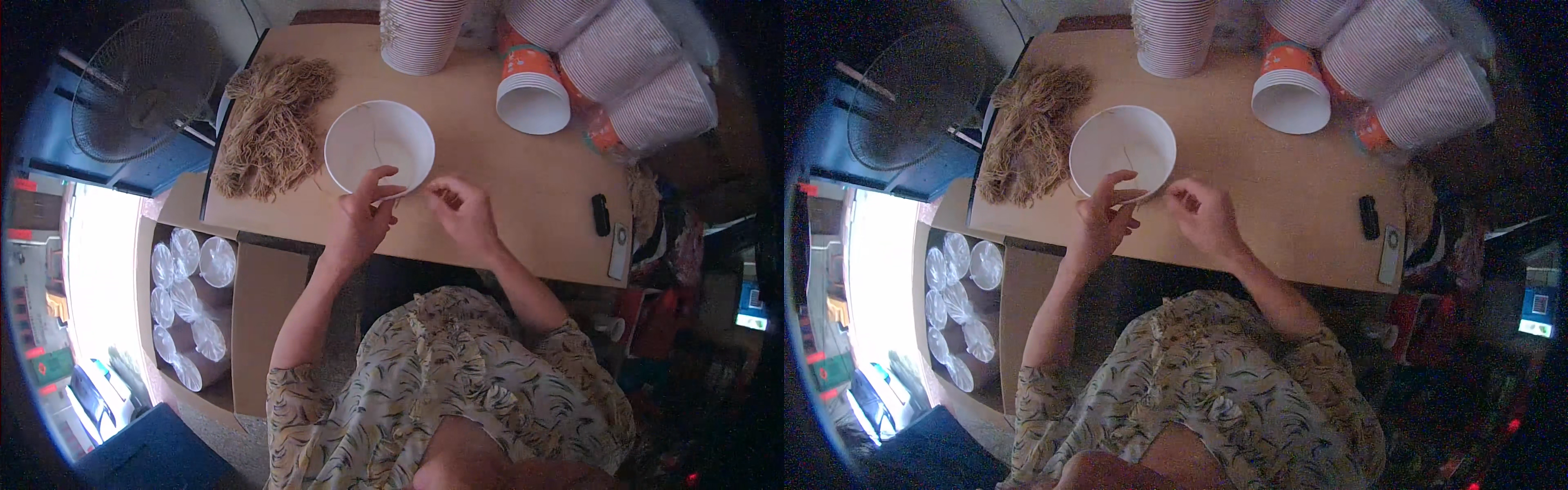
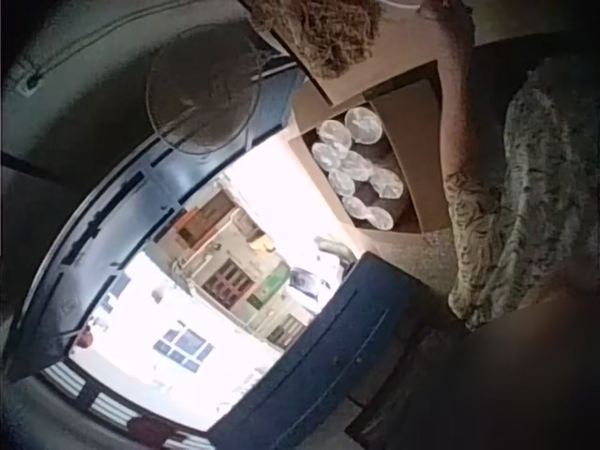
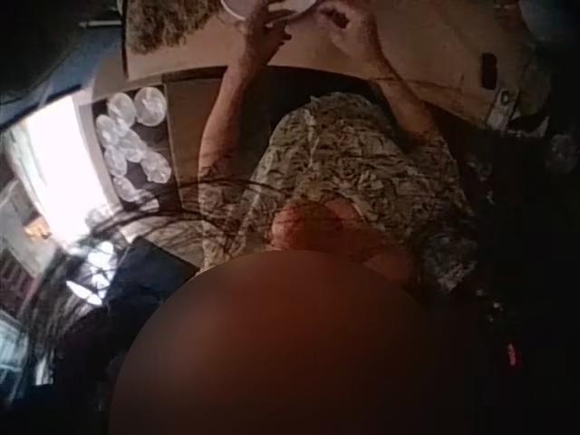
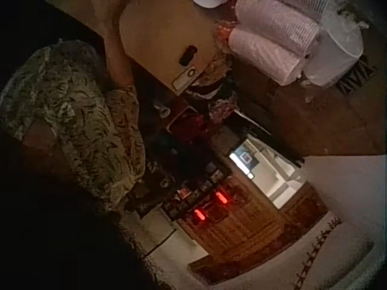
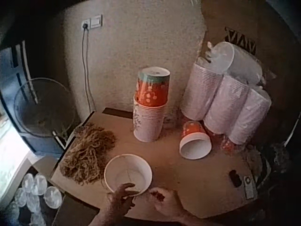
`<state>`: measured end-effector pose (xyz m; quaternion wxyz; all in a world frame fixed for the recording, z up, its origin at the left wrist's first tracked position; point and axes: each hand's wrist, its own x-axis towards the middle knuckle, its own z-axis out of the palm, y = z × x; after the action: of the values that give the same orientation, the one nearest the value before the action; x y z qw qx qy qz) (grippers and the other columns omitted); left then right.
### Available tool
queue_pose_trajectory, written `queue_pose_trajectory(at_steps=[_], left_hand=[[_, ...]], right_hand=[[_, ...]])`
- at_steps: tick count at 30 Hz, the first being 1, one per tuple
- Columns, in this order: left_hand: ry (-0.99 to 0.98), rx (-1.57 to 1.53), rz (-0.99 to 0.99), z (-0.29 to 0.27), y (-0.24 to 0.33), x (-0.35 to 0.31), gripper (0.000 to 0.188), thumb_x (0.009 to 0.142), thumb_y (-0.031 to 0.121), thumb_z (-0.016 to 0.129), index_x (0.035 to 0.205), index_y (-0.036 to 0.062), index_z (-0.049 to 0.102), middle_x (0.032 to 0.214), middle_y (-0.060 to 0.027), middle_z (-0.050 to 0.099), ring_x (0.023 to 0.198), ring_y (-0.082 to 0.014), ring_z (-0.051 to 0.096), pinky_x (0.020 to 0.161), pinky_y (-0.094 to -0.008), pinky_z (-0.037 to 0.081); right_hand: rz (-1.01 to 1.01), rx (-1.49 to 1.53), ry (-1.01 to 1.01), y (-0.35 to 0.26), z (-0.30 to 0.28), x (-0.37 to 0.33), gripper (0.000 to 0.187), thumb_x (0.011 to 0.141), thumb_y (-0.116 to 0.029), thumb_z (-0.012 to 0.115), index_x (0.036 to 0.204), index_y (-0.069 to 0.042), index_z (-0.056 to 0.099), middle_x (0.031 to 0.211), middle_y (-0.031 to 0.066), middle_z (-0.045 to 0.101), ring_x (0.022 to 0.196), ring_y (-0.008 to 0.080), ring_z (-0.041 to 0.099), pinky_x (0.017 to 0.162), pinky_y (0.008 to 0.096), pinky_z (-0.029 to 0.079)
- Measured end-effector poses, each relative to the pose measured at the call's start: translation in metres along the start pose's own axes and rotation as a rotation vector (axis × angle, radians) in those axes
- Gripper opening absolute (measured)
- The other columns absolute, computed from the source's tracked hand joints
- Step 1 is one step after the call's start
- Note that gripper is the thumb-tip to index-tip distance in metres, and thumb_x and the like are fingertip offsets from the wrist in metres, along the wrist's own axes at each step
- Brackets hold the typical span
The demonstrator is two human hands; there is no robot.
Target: Tying small pieces of twine into loops and placing them inside paper bowls at a workbench.
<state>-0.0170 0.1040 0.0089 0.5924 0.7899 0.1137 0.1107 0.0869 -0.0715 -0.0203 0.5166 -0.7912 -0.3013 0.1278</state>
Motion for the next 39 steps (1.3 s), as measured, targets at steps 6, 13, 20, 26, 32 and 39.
queue_pose_trajectory(at_steps=[6,13,20,26,32,39], left_hand=[[0.036,0.034,0.019,0.007,-0.002,-0.001,0.043,0.091,-0.005,0.056,0.132,0.0103,0.051,0.097,-0.0138,0.074,0.065,-0.0161,0.070,0.059,-0.0294,0.058],[0.047,0.085,0.084,0.006,-0.003,-0.004,0.044,0.090,-0.008,0.055,0.131,0.0082,0.053,0.098,-0.0129,0.074,0.067,-0.0167,0.071,0.061,-0.0296,0.058],[0.035,0.026,0.027,0.005,-0.008,-0.003,0.043,0.089,-0.008,0.054,0.130,0.0069,0.053,0.100,-0.0128,0.074,0.071,-0.0182,0.072,0.063,-0.0300,0.059],[0.051,0.062,0.105,0.007,-0.008,-0.002,0.043,0.090,-0.008,0.053,0.130,0.0068,0.053,0.099,-0.0137,0.074,0.075,-0.0191,0.073,0.065,-0.0308,0.060],[0.023,0.124,0.120,0.007,-0.003,-0.002,0.044,0.089,-0.009,0.052,0.130,0.0070,0.053,0.101,-0.0142,0.073,0.075,-0.0208,0.073,0.065,-0.0324,0.059],[0.044,0.112,0.171,0.000,-0.011,0.002,0.028,0.090,-0.002,0.057,0.117,0.0017,0.057,0.095,-0.0145,0.073,0.078,-0.0226,0.073,0.066,-0.0333,0.058]], right_hand=[[0.309,0.425,-0.065,0.001,0.032,-0.006,0.023,0.089,-0.022,0.071,0.100,-0.001,0.071,0.084,0.0050,0.070,0.070,0.0104,0.063,0.060,0.0264,0.051],[0.411,0.838,-0.071,0.011,0.039,-0.006,0.021,0.091,-0.020,0.068,0.099,-0.001,0.070,0.087,0.0064,0.069,0.071,0.0129,0.063,0.060,0.0265,0.052],[0.594,1.055,-0.084,0.007,0.037,-0.007,0.022,0.092,-0.022,0.063,0.103,-0.003,0.068,0.094,0.0081,0.070,0.077,0.0154,0.065,0.064,0.0319,0.055],[0.684,1.202,-0.213,0.014,0.041,-0.007,0.027,0.091,-0.027,0.064,0.108,-0.006,0.066,0.099,0.0083,0.071,0.080,0.0159,0.066,0.067,0.0336,0.056],[0.629,1.164,-0.216,0.024,0.041,-0.007,0.025,0.094,-0.028,0.061,0.104,-0.006,0.066,0.097,0.0045,0.070,0.083,0.0136,0.066,0.067,0.0301,0.056],[0.428,0.705,-0.189,-0.002,0.006,-0.010,0.014,0.092,-0.017,0.062,0.095,-0.003,0.063,0.089,0.0040,0.069,0.076,0.0115,0.064,0.065,0.0289,0.053]])
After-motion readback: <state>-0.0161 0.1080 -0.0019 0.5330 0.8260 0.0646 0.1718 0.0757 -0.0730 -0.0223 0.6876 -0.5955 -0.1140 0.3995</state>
